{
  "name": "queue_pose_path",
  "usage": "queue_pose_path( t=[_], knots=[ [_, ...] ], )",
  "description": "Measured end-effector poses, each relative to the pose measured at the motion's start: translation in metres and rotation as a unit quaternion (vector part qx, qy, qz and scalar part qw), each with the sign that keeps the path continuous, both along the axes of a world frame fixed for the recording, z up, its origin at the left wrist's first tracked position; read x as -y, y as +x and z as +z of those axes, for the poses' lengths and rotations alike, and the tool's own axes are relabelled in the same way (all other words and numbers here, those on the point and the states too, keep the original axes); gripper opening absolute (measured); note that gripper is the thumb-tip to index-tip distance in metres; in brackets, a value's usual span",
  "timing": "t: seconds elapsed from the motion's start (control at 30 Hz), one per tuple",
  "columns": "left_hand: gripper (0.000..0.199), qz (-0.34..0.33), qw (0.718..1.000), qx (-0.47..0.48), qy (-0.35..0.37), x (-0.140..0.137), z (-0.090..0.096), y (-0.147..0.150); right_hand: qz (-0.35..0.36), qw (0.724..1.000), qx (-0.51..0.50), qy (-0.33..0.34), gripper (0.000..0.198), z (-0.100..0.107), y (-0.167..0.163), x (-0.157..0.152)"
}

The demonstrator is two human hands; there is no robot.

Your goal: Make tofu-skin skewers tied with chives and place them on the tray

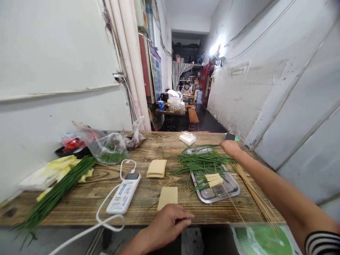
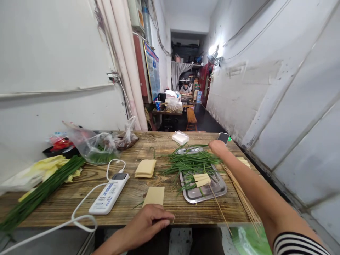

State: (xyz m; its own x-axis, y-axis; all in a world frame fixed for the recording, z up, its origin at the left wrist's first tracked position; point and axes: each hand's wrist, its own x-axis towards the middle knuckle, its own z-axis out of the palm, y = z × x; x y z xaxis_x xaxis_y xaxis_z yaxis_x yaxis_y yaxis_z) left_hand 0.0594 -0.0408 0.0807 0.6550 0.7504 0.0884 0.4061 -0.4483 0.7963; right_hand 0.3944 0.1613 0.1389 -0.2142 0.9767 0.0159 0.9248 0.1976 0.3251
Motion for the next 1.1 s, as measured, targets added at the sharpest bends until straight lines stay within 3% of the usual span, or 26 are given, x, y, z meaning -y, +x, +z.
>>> queue_pose_path(
  t=[0.13,0.23,0.37,0.43,0.5,0.57,0.7,0.93,1.0,1.1],
  knots=[
    [0.026,0.035,0.994,0.010,0.102,-0.022,-0.001,0.004,0.004,0.999,0.035,0.025,0.023,0.031,0.002,0.014],
    [0.027,0.095,0.971,0.050,0.213,-0.053,0.007,0.020,0.010,0.997,0.051,0.057,0.026,0.050,-0.004,0.025],
    [0.027,0.157,0.918,0.050,0.362,-0.091,0.050,0.054,0.037,0.993,0.060,0.093,0.026,0.064,-0.023,0.049],
    [0.026,0.175,0.898,0.021,0.402,-0.103,0.075,0.071,0.067,0.991,0.060,0.100,0.025,0.067,-0.034,0.065],
    [0.027,0.166,0.900,-0.003,0.402,-0.110,0.095,0.086,0.101,0.987,0.049,0.111,0.024,0.069,-0.043,0.082],
    [0.028,0.128,0.920,-0.036,0.370,-0.112,0.105,0.096,0.123,0.984,0.014,0.127,0.024,0.069,-0.046,0.097],
    [0.029,0.087,0.950,-0.072,0.292,-0.108,0.106,0.101,0.144,0.971,-0.138,0.133,0.027,0.067,-0.040,0.117],
    [0.027,0.024,0.960,-0.113,0.254,-0.094,0.114,0.090,0.139,0.933,-0.330,-0.018,0.023,0.073,-0.029,0.127],
    [0.027,0.006,0.957,-0.131,0.260,-0.091,0.120,0.088,0.161,0.931,-0.328,0.000,0.026,0.080,-0.032,0.128],
    [0.028,-0.028,0.946,-0.160,0.281,-0.087,0.126,0.088,0.198,0.951,-0.236,0.015,0.024,0.090,-0.042,0.130]
  ],
)
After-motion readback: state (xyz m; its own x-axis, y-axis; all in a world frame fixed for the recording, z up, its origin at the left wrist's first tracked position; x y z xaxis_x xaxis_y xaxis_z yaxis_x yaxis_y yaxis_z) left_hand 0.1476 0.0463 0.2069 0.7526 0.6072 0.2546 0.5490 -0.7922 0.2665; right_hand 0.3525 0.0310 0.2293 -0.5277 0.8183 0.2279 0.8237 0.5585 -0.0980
